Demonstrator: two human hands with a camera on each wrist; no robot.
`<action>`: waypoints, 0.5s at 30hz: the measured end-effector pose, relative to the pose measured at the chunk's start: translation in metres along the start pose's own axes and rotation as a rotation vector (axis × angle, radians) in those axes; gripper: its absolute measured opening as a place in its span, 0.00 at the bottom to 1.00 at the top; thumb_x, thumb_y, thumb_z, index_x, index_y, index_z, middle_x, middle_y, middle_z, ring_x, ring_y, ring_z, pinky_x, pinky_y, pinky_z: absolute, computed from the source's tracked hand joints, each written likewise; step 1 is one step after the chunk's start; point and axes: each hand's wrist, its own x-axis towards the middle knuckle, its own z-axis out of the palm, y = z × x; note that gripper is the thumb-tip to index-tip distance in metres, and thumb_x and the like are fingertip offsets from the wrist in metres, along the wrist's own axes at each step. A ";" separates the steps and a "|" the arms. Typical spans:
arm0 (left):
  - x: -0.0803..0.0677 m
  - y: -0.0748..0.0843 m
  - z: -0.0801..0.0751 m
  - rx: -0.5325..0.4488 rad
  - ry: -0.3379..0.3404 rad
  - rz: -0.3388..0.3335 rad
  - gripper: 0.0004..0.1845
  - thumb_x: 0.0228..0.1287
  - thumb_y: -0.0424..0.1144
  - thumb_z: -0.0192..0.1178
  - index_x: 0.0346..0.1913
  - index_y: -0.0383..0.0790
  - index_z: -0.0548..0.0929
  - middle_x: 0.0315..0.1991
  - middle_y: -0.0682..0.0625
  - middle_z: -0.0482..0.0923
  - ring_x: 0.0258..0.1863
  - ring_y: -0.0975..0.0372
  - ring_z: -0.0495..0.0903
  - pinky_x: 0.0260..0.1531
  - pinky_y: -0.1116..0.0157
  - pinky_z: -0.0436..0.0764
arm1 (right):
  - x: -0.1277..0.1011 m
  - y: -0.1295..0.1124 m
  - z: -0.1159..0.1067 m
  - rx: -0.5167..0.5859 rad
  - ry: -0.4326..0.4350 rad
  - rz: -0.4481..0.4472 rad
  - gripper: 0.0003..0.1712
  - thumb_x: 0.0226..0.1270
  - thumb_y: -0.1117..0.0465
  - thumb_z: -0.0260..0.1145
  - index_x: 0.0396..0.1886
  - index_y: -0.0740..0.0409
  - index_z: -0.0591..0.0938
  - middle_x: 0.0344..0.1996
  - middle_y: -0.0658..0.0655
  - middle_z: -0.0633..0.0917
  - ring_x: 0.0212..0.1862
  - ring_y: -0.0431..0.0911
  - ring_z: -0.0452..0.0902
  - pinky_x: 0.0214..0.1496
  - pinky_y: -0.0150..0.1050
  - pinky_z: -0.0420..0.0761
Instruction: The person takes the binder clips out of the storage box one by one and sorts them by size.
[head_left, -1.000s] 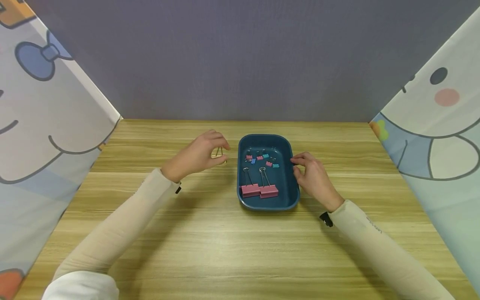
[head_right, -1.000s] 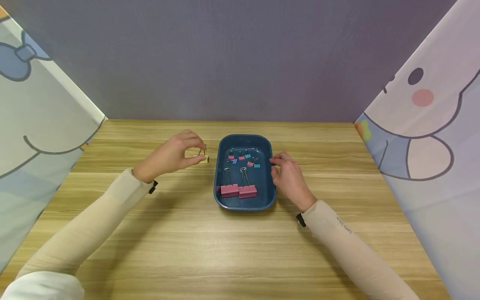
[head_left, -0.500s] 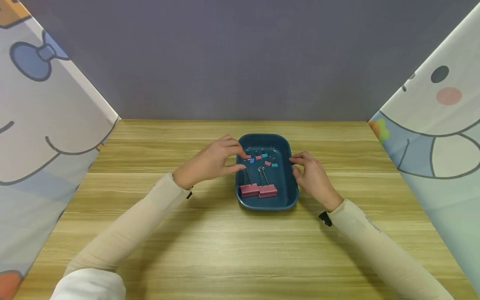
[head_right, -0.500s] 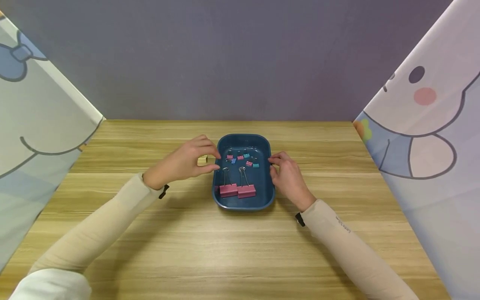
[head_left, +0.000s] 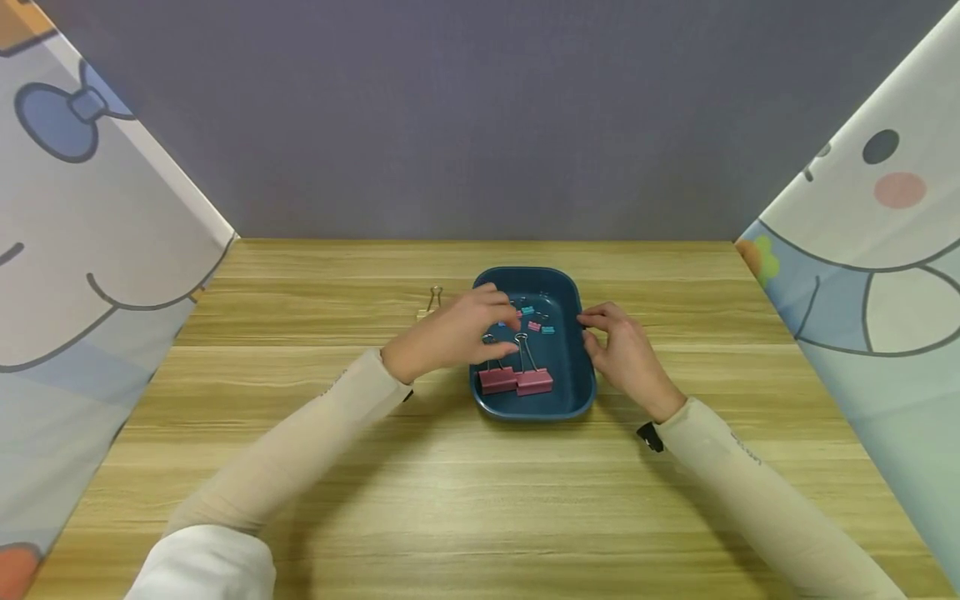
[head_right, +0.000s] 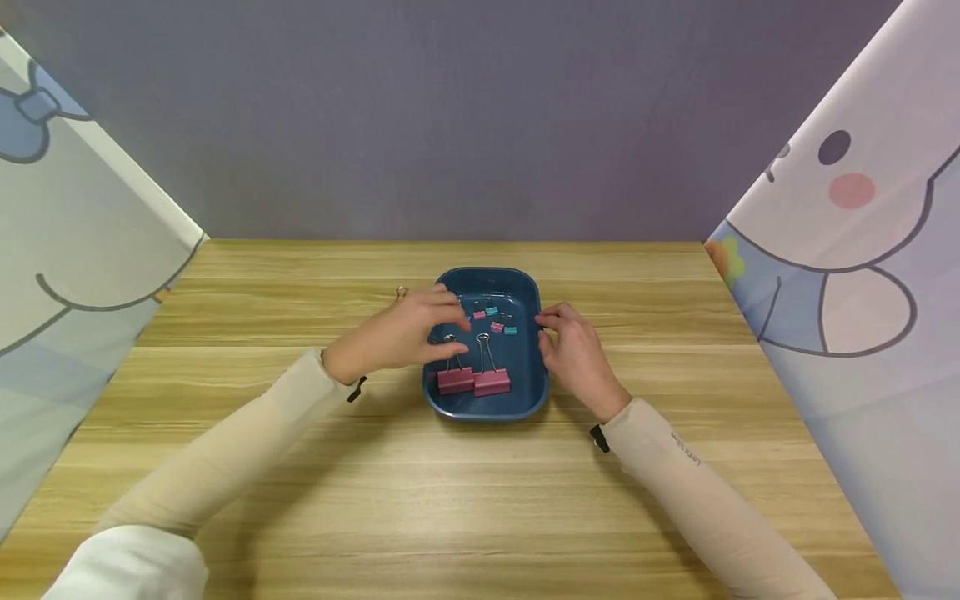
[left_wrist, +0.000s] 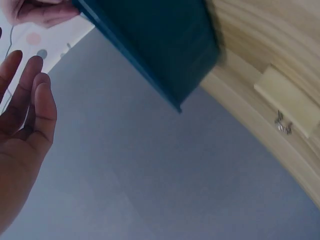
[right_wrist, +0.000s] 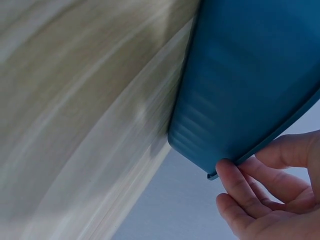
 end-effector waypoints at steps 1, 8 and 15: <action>0.001 0.000 0.002 -0.001 -0.011 -0.004 0.10 0.56 0.42 0.69 0.38 0.41 0.84 0.36 0.53 0.78 0.38 0.61 0.71 0.42 0.67 0.72 | 0.000 0.000 0.000 -0.001 0.000 0.000 0.13 0.62 0.71 0.61 0.46 0.72 0.82 0.46 0.62 0.78 0.45 0.56 0.76 0.39 0.46 0.76; 0.008 0.001 0.016 -0.013 -0.088 -0.049 0.11 0.57 0.44 0.68 0.39 0.43 0.84 0.36 0.55 0.78 0.40 0.63 0.71 0.45 0.68 0.71 | 0.000 -0.001 0.000 -0.004 -0.009 0.001 0.14 0.62 0.72 0.62 0.47 0.73 0.81 0.46 0.62 0.78 0.46 0.56 0.76 0.40 0.47 0.77; 0.014 0.005 0.027 -0.039 -0.164 -0.095 0.12 0.57 0.44 0.68 0.40 0.42 0.84 0.38 0.53 0.80 0.42 0.62 0.71 0.51 0.65 0.70 | 0.000 -0.001 0.000 -0.002 0.001 -0.007 0.13 0.62 0.72 0.61 0.46 0.73 0.81 0.46 0.62 0.78 0.45 0.56 0.76 0.40 0.47 0.77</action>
